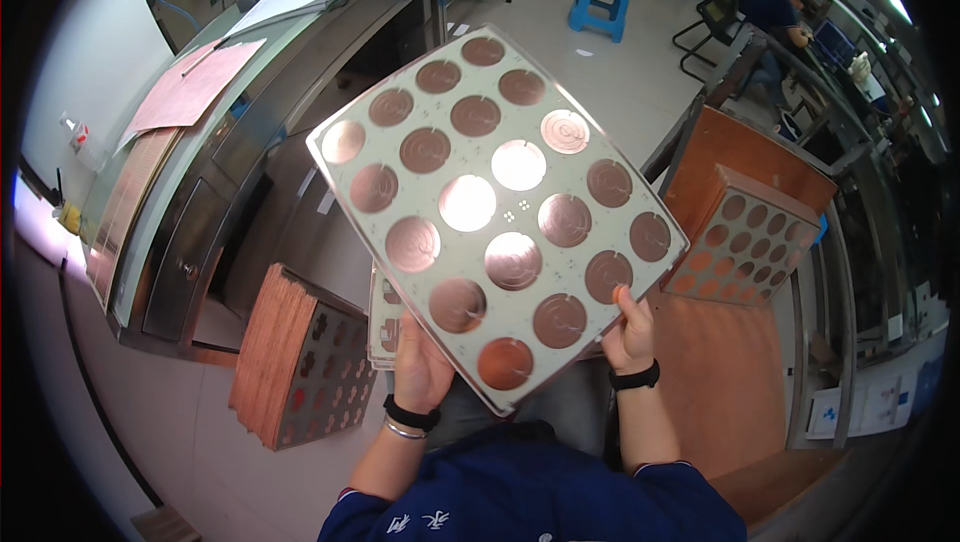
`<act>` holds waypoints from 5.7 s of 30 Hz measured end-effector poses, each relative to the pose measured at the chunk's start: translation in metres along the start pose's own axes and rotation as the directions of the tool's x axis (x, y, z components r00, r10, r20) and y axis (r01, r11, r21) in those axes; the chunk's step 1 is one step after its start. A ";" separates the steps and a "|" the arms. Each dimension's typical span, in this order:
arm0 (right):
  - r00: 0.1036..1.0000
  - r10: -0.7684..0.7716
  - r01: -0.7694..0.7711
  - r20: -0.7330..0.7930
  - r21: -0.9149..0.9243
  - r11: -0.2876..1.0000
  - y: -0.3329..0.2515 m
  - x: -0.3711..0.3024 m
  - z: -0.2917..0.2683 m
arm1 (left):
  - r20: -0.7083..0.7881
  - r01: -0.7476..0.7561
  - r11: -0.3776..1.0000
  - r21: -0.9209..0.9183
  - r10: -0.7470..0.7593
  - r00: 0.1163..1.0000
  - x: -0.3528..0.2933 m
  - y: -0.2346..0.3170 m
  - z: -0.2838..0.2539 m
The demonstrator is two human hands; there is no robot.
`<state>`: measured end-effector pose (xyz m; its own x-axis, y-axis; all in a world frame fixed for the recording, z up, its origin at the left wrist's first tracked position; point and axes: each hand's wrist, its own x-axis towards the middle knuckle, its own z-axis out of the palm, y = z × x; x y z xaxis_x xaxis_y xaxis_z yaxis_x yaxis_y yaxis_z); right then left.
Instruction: Inspecting and flipping circuit board panels for quality control.
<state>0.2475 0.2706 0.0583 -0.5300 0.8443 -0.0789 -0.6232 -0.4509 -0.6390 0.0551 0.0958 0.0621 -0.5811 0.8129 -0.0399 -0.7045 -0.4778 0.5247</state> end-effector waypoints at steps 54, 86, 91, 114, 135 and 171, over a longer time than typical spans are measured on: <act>0.878 -0.337 0.462 0.339 -0.423 0.780 -0.077 0.022 0.033 | 0.153 -0.306 0.888 0.342 0.268 0.951 0.040 0.087 0.007; 0.905 -0.248 0.287 0.346 -0.066 0.956 -0.069 0.031 -0.028 | 0.056 -0.009 0.998 0.068 0.005 0.998 0.042 0.046 -0.001; 0.927 -0.090 0.010 0.364 0.214 0.977 -0.081 0.000 0.011 | 0.034 -0.046 0.996 0.073 0.043 0.998 0.043 0.037 -0.013; 0.316 -0.879 0.645 -0.357 -0.599 0.475 -0.191 -0.141 -0.154 | -0.031 0.189 0.886 0.423 -0.194 0.980 0.031 0.012 -0.023; 0.622 -0.707 0.222 -0.335 -0.791 0.570 -0.194 0.046 -0.200 | -0.162 0.159 0.868 0.469 -0.093 0.982 0.026 0.020 -0.035; 0.925 -0.222 0.215 0.307 -0.907 -0.361 -0.001 0.024 -0.095 | -0.458 0.327 0.486 0.811 0.178 0.871 -0.014 0.052 -0.128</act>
<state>0.2902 0.3189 -0.0154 -0.5286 0.7925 0.3043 0.6331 0.6068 -0.4806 -0.0258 0.0167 -0.0187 -0.8182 0.4701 -0.3311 -0.2020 0.3040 0.9310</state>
